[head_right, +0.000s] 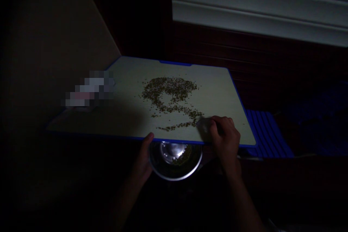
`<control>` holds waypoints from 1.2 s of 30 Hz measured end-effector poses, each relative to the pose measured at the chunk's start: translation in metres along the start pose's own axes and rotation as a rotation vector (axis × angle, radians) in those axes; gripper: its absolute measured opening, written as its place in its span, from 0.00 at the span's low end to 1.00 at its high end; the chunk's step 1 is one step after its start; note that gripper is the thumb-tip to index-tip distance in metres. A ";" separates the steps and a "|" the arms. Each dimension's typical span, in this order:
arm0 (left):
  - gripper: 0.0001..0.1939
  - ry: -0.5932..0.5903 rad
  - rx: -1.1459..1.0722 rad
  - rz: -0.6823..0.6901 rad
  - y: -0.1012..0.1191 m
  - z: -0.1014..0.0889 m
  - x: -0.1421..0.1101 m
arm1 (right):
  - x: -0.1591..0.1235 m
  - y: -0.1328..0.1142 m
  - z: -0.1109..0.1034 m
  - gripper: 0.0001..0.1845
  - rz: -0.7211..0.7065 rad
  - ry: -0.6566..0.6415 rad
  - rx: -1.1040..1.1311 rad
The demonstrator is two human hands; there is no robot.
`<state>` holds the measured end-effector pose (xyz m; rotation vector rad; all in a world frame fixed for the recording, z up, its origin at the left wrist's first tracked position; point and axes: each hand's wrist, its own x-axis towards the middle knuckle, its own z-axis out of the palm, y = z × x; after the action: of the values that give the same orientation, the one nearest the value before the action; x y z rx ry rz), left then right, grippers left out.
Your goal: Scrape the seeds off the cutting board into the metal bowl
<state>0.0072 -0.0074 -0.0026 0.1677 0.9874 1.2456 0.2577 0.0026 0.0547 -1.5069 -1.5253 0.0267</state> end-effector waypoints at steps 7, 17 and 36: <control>0.31 0.008 0.007 0.019 0.002 0.003 -0.002 | -0.001 -0.002 0.001 0.09 -0.051 -0.019 -0.027; 0.30 0.000 0.024 0.005 0.002 0.002 -0.003 | -0.002 -0.001 -0.002 0.12 0.060 -0.039 0.099; 0.30 0.005 0.026 0.041 0.005 0.007 -0.006 | 0.014 0.010 -0.008 0.10 -0.059 -0.203 0.073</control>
<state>0.0091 -0.0077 0.0077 0.2061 1.0087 1.2719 0.2736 0.0114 0.0613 -1.4356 -1.7106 0.2046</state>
